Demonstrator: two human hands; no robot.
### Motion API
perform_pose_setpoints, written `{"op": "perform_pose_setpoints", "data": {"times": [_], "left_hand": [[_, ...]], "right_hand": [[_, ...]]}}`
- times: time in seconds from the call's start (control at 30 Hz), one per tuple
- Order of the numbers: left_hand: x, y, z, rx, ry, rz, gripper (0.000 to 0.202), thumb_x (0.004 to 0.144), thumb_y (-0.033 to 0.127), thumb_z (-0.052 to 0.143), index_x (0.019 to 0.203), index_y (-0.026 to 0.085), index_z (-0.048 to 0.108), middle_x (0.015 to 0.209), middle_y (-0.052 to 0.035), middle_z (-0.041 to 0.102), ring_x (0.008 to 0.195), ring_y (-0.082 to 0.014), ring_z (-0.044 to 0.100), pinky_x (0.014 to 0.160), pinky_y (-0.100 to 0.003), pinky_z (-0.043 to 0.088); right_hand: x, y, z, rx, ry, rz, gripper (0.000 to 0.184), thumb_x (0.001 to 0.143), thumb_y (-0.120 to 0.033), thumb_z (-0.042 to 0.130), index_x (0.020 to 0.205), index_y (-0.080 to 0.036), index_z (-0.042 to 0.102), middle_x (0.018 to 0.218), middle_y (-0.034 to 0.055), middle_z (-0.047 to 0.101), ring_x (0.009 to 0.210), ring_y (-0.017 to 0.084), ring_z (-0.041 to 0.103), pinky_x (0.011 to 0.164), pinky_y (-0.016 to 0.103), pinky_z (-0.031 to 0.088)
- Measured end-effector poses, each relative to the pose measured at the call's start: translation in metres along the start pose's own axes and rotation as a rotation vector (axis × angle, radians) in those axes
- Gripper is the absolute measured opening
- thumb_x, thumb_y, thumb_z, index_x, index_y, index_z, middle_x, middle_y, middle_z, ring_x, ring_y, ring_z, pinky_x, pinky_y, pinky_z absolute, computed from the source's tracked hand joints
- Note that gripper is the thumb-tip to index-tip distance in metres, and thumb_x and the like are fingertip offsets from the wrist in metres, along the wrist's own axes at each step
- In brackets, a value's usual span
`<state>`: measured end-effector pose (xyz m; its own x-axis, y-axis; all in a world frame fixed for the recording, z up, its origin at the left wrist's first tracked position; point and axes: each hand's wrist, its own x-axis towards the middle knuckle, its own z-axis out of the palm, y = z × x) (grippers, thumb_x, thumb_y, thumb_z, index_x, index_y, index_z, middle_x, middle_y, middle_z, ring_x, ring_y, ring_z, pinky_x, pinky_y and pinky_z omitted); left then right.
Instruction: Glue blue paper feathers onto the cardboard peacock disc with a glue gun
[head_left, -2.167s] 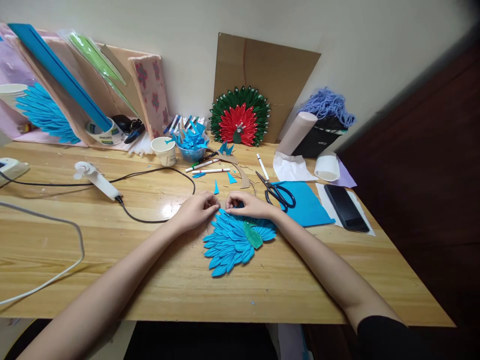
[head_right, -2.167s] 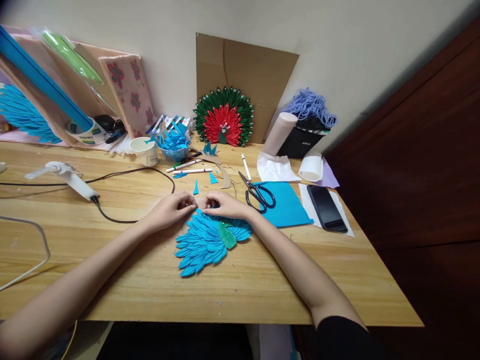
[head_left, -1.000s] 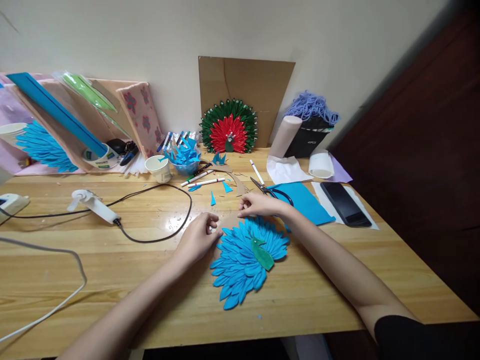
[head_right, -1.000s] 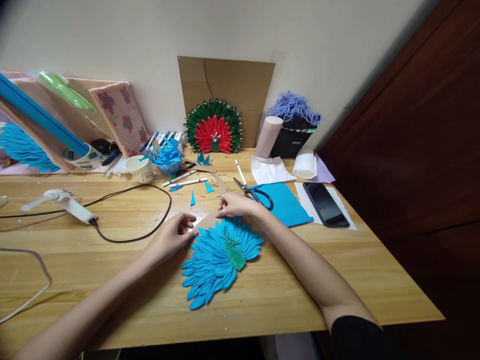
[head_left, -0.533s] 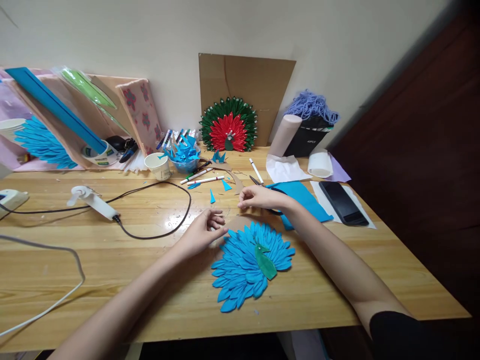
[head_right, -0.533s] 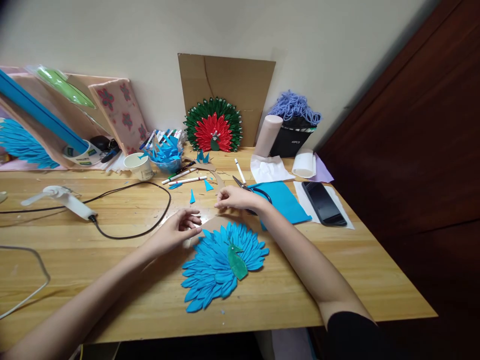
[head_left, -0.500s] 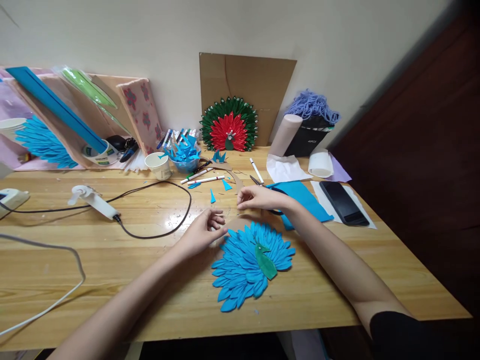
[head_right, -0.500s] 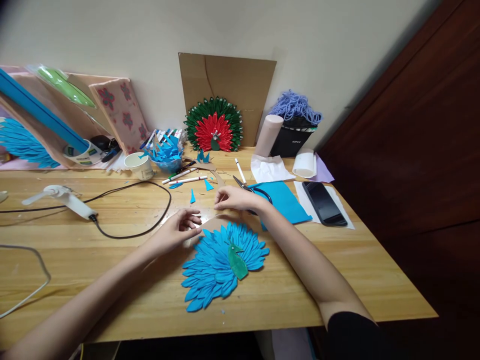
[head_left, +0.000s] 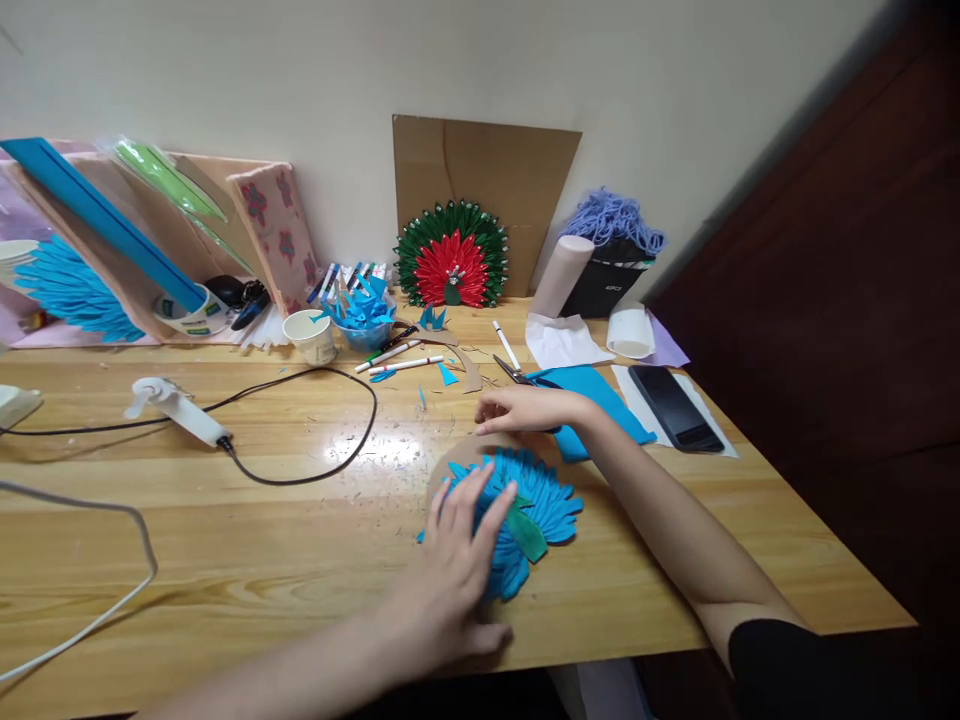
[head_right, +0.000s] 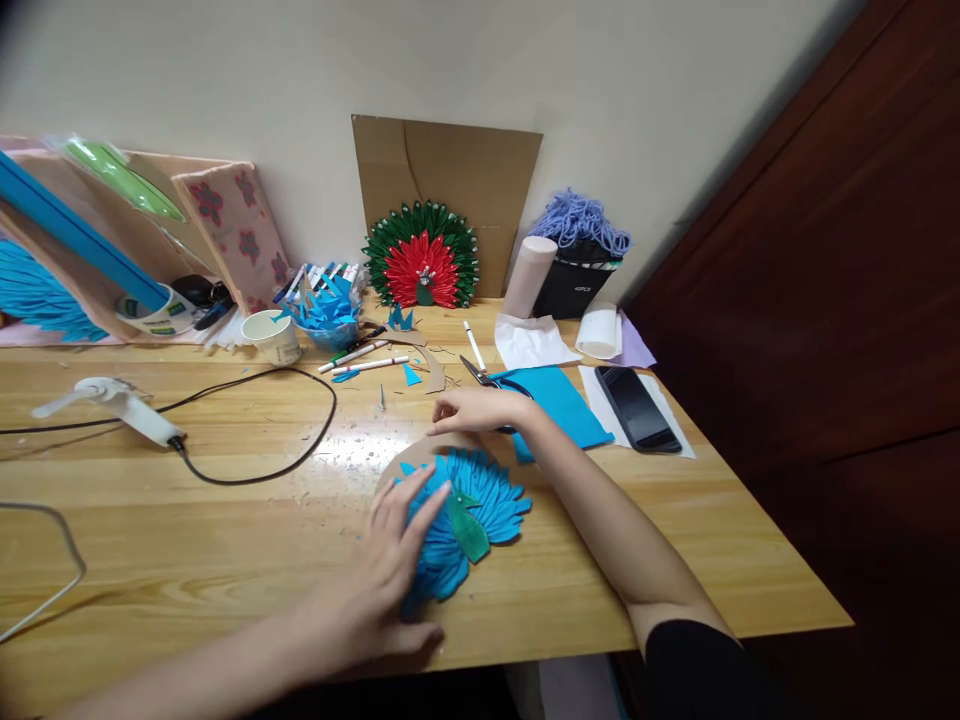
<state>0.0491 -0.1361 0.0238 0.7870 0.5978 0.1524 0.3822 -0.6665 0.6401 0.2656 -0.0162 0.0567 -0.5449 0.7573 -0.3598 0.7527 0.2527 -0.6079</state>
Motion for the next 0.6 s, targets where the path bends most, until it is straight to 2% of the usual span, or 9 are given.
{"op": "perform_pose_setpoints", "data": {"times": [0.07,0.17,0.27,0.37,0.47,0.6], "left_hand": [[0.002,0.006,0.009,0.102,0.019,0.034,0.1,0.062,0.021,0.063,0.142,0.026,0.004,0.146,-0.0148,0.015,0.133,-0.0366,0.013,0.105,-0.061,0.011],[0.012,-0.001,0.008,0.236,0.077,0.03,0.093,0.063,0.006,0.05,0.142,0.029,0.006,0.145,-0.0121,0.019,0.134,-0.0317,0.015,0.106,-0.058,0.011],[0.022,-0.016,-0.001,0.313,0.143,0.012,0.093,0.059,0.003,0.047,0.141,0.027,0.01,0.143,-0.0126,0.021,0.133,-0.0319,0.017,0.105,-0.056,0.011],[0.03,-0.033,-0.012,0.365,0.217,-0.047,0.09,0.059,0.002,0.047,0.14,0.025,0.013,0.142,-0.0147,0.021,0.132,-0.032,0.018,0.105,-0.054,0.013],[0.042,-0.05,-0.029,0.378,0.277,-0.113,0.087,0.063,0.007,0.052,0.139,0.023,0.014,0.143,-0.0165,0.018,0.132,-0.0335,0.016,0.104,-0.055,0.014],[0.074,-0.063,-0.073,0.254,0.275,-0.14,0.101,0.06,0.038,0.067,0.14,0.014,0.009,0.143,-0.0209,0.018,0.132,-0.036,0.015,0.103,-0.053,0.02]], "right_hand": [[0.0,0.001,-0.001,0.002,-0.008,0.033,0.033,0.076,-0.047,0.057,0.089,-0.018,0.063,0.077,0.0047,0.064,0.065,0.015,0.056,0.053,0.024,0.039],[0.003,0.004,0.0,0.016,0.026,0.098,0.036,0.077,-0.051,0.054,0.086,-0.017,0.061,0.068,0.003,0.061,0.056,0.013,0.052,0.048,0.023,0.035],[0.007,0.011,0.0,0.091,0.086,0.139,0.038,0.077,-0.053,0.051,0.076,-0.016,0.058,0.061,0.0011,0.055,0.051,0.011,0.047,0.045,0.023,0.032],[0.011,0.021,-0.004,0.213,0.22,0.095,0.037,0.074,-0.053,0.054,0.067,-0.016,0.051,0.057,-0.0027,0.045,0.05,0.009,0.041,0.045,0.022,0.028],[0.01,0.028,-0.013,0.314,0.376,0.047,0.039,0.072,-0.053,0.055,0.065,-0.016,0.047,0.057,-0.0047,0.039,0.051,0.008,0.036,0.045,0.021,0.026],[0.006,0.027,-0.024,0.431,0.552,-0.048,0.035,0.072,-0.049,0.056,0.07,-0.015,0.051,0.062,-0.0028,0.046,0.056,0.01,0.042,0.05,0.021,0.03]]}}
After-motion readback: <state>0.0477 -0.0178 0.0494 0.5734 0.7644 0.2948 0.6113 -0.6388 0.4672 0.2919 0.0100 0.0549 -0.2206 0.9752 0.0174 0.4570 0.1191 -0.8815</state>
